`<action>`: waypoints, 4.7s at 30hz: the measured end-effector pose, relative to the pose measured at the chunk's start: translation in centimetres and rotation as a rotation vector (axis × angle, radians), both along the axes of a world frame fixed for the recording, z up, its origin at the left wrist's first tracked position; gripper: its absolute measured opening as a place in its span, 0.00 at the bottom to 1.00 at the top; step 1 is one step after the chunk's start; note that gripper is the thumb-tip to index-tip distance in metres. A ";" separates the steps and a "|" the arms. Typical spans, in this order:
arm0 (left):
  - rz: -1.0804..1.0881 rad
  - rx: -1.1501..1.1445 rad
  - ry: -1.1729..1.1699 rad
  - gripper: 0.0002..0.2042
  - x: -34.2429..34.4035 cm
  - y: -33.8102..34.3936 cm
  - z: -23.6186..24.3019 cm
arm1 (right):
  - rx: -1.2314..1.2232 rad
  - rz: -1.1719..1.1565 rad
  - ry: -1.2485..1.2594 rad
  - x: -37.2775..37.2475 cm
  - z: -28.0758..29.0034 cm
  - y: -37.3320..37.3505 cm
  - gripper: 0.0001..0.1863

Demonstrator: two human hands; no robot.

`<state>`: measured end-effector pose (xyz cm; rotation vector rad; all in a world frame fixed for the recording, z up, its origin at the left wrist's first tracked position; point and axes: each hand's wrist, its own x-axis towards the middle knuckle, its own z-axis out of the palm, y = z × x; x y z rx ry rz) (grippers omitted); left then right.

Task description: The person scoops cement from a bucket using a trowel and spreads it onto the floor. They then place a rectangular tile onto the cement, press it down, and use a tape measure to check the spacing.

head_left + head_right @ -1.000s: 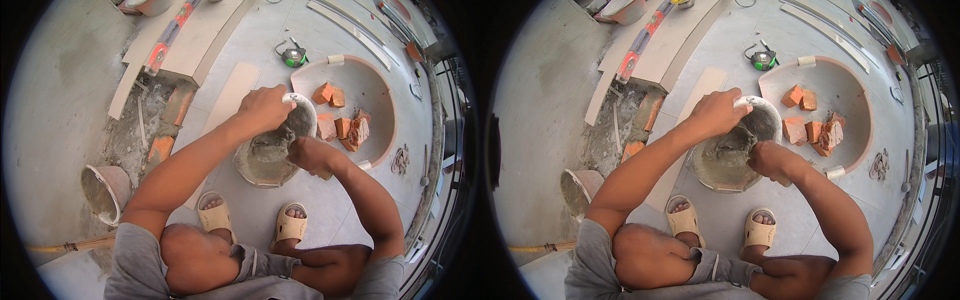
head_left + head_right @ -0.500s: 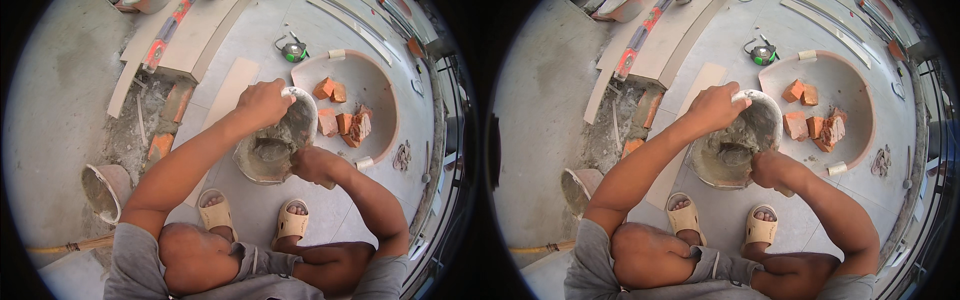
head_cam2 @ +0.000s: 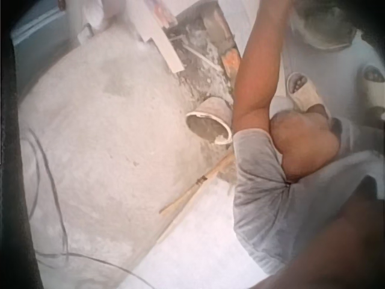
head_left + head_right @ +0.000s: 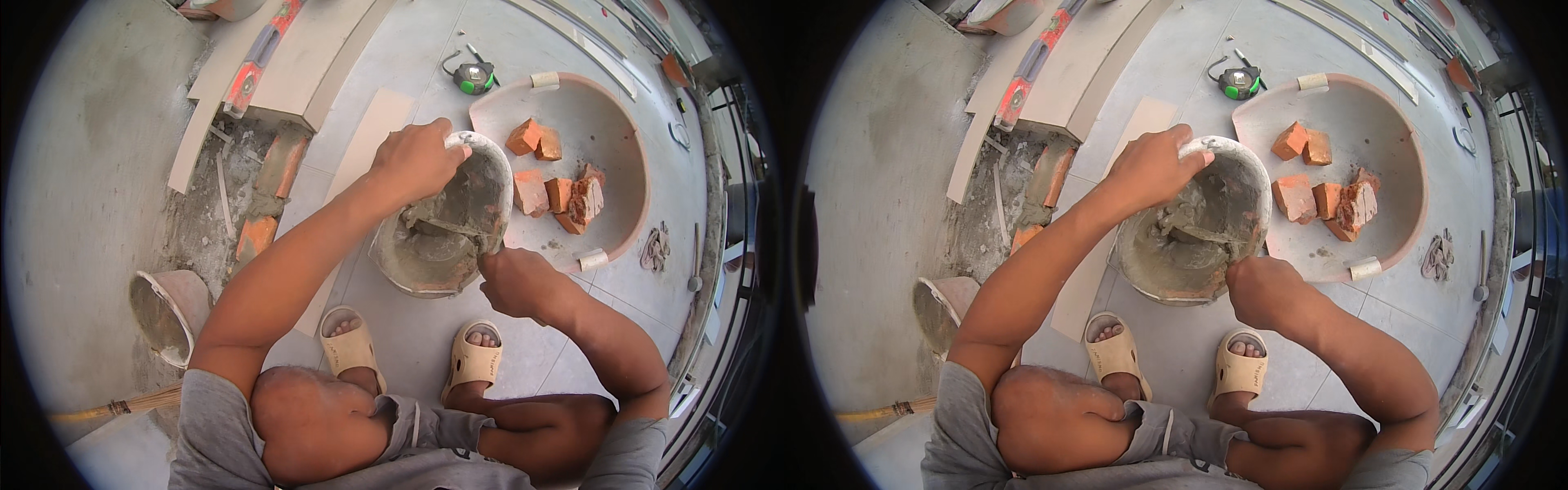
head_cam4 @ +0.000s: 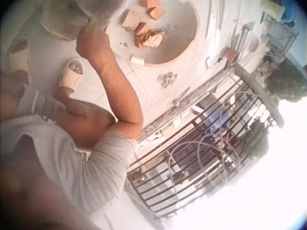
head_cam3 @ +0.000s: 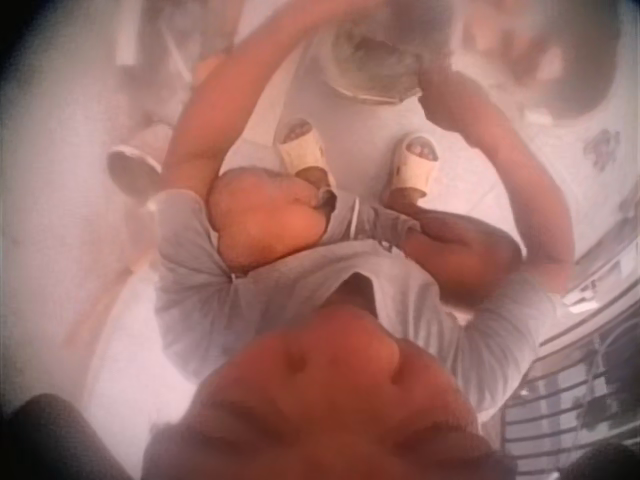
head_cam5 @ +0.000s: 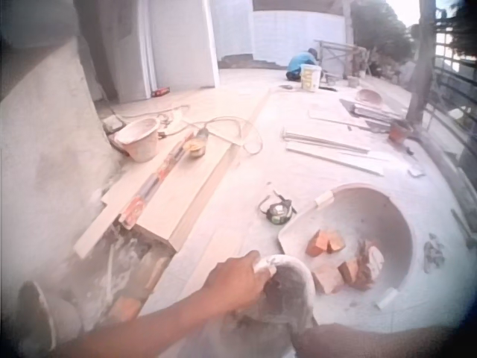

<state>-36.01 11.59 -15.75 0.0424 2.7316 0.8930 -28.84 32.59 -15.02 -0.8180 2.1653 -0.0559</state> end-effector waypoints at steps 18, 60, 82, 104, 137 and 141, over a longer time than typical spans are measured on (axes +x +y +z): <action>0.025 0.016 0.026 0.28 -0.7 0.4 -0.1 | 0.076 -0.055 -0.051 -0.1 -0.8 -1.2 0.13; -0.044 -0.016 -0.028 0.29 -0.1 0.3 0.8 | 0.106 -0.023 -0.001 -2.2 3.9 -1.6 0.10; 0.037 0.014 0.006 0.20 -2.1 -0.6 -0.7 | -0.004 -0.112 -0.202 1.4 5.9 0.3 0.13; 0.010 0.151 0.131 0.23 -5.0 -13.1 -8.6 | -0.310 -0.169 0.323 -0.1 -11.6 5.9 0.10; 0.065 0.164 0.148 0.27 -4.5 -13.0 -9.0 | -0.187 -0.694 -0.319 -4.7 1.7 13.3 0.22; 0.045 0.201 0.154 0.26 -4.7 -13.4 -9.5 | -0.256 -0.887 0.018 -5.9 3.3 16.1 0.17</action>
